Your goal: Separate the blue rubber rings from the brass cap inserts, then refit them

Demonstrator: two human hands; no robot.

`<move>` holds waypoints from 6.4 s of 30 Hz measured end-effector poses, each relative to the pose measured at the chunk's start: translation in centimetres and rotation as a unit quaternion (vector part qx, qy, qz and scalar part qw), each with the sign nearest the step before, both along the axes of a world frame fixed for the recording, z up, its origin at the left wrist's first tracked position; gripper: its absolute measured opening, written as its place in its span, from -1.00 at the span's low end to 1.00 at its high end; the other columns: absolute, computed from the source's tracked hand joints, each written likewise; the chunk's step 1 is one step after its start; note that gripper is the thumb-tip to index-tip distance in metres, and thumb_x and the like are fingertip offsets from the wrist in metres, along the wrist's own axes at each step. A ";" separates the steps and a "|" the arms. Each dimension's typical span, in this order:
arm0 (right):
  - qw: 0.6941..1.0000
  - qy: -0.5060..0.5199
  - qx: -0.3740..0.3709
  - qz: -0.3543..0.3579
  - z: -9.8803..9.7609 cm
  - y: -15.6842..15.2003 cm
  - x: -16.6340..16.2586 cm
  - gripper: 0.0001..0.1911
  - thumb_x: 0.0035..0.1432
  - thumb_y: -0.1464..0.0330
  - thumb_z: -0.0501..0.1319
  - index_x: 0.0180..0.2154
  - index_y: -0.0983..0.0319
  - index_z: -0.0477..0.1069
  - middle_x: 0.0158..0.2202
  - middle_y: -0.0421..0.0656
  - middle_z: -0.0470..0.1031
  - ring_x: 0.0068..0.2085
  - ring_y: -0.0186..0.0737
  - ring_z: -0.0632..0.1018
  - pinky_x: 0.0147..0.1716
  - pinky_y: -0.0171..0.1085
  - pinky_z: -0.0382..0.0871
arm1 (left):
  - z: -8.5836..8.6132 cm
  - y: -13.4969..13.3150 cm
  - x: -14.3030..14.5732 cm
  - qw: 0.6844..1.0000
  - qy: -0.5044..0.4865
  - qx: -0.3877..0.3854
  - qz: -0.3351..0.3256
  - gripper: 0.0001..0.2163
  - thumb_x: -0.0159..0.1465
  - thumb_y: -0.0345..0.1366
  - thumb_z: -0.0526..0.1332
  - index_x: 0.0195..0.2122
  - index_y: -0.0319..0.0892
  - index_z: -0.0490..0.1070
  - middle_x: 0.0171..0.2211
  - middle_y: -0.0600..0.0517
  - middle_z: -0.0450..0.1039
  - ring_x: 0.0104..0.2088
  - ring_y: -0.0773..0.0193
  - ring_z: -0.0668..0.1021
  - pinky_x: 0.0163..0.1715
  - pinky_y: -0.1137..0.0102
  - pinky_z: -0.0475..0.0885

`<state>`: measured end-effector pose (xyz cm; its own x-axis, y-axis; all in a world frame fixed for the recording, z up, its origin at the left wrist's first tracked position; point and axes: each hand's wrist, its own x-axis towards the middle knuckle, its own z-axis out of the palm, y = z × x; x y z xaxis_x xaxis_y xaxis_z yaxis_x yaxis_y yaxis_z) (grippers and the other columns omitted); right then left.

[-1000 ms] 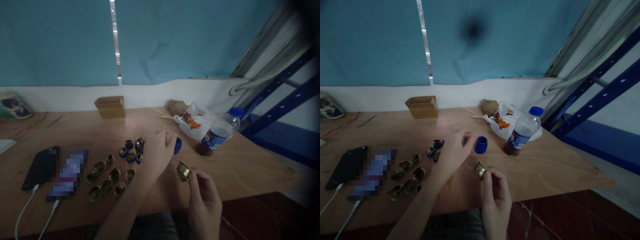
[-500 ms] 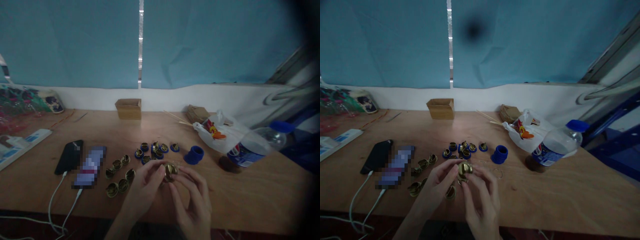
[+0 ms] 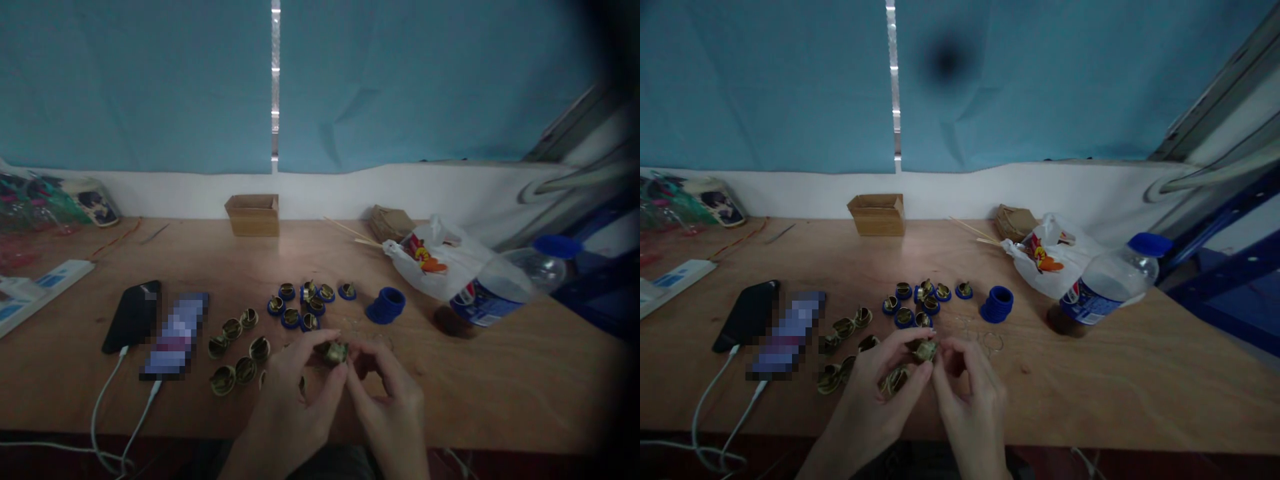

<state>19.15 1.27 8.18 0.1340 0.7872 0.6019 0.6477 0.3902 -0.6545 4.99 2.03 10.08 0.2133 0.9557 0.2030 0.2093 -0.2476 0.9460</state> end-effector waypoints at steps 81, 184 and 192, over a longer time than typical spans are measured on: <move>0.965 0.137 -0.214 -0.069 -3.9 1.0 5.1 -0.65 0.22 0.10 0.15 -0.49 0.18 0.39 -0.65 -0.27 0.32 -0.56 -0.23 0.43 -0.53 -0.31 0.29 | -2.6 2.0 -4.5 0.963 -0.008 0.077 0.257 -0.73 0.31 -0.33 0.20 0.04 -0.13 0.38 0.01 -0.07 0.51 -0.04 0.15 0.60 -0.09 0.28 0.56; 0.968 0.125 -0.160 0.150 -2.3 -2.0 -2.2 -0.92 0.26 0.36 0.17 -0.18 0.14 0.37 -0.45 -0.27 0.40 -0.43 -0.30 0.46 -0.45 -0.37 0.35 | -1.9 -0.4 -1.7 0.977 -0.172 -0.122 0.030 -0.87 0.35 -0.25 0.14 -0.34 -0.07 0.23 -0.08 -0.06 0.55 -0.02 0.17 0.56 -0.03 0.30 0.43; 0.964 0.147 -0.131 0.180 -2.6 -4.0 -2.0 -0.74 0.27 0.39 0.17 -0.01 0.08 0.31 -0.44 -0.30 0.36 -0.41 -0.31 0.47 -0.40 -0.37 0.41 | -2.0 -2.8 -3.1 0.956 -0.268 -0.113 0.033 -0.83 0.22 -0.31 0.33 -0.23 -0.08 0.34 -0.20 0.05 0.50 -0.17 0.30 0.57 -0.15 0.46 0.46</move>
<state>17.12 -2.74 5.55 -0.0412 0.9343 0.3540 0.2729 0.3514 -0.8956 1.90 -0.77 8.06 0.0750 0.9958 0.0530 -0.3121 -0.0271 0.9497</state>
